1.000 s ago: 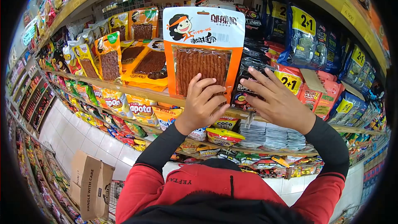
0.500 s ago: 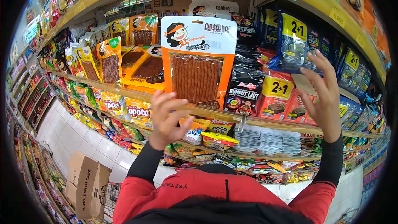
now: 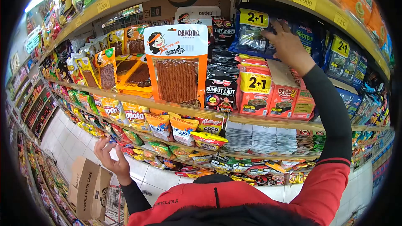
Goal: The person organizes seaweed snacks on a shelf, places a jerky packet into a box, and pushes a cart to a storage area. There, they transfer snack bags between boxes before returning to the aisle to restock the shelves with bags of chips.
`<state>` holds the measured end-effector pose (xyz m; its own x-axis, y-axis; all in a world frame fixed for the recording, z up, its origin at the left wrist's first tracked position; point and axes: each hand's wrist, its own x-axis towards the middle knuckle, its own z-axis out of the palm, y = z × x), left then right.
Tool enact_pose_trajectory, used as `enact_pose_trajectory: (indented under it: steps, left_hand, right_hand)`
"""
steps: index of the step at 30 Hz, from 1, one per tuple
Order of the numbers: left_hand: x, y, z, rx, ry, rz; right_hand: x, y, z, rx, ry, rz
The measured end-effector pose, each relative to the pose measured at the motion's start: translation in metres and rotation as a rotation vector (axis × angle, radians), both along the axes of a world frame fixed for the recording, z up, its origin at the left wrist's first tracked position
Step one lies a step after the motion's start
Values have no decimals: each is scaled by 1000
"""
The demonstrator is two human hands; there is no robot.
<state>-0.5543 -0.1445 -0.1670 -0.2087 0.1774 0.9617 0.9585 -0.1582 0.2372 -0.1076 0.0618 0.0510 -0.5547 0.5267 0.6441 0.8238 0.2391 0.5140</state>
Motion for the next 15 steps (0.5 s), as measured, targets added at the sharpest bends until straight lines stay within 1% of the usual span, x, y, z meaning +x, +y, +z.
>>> enact_pose_trajectory:
  steps: [1,4,6,7,9,10,11,12,13,14,15]
  left_hand:
    - [0,-10,-6,-26,-3,25]
    - [3,-42,-19,-71,-54,107]
    - [3,-67,-25,-114,-71,187]
    - [-1,-81,-27,-122,-39,222]
    - [-8,-110,-30,-128,-71,355]
    - [-12,-125,-34,-127,-84,433]
    - [-24,-144,-42,-144,-129,479]
    - [-34,-165,-47,-150,-139,519]
    - [-44,-185,-51,-209,-184,686]
    - [-57,-206,-57,-266,-230,847]
    - [-78,-238,-74,-377,-201,1028]
  right_hand:
    - [2,6,1,7,15,-13]
    - [9,19,0,55,52,55]
    - [12,26,-4,93,25,9]
    - [15,32,-7,113,10,-24]
    - [28,46,-11,68,-6,-23]
    - [25,37,-11,102,-34,-7]
    - [20,27,-10,105,-8,-12]
    - [29,34,-9,69,44,11]
    - [36,33,-5,-146,177,-67]
    - [31,12,0,-70,159,44]
    - [33,-4,4,-198,261,-6]
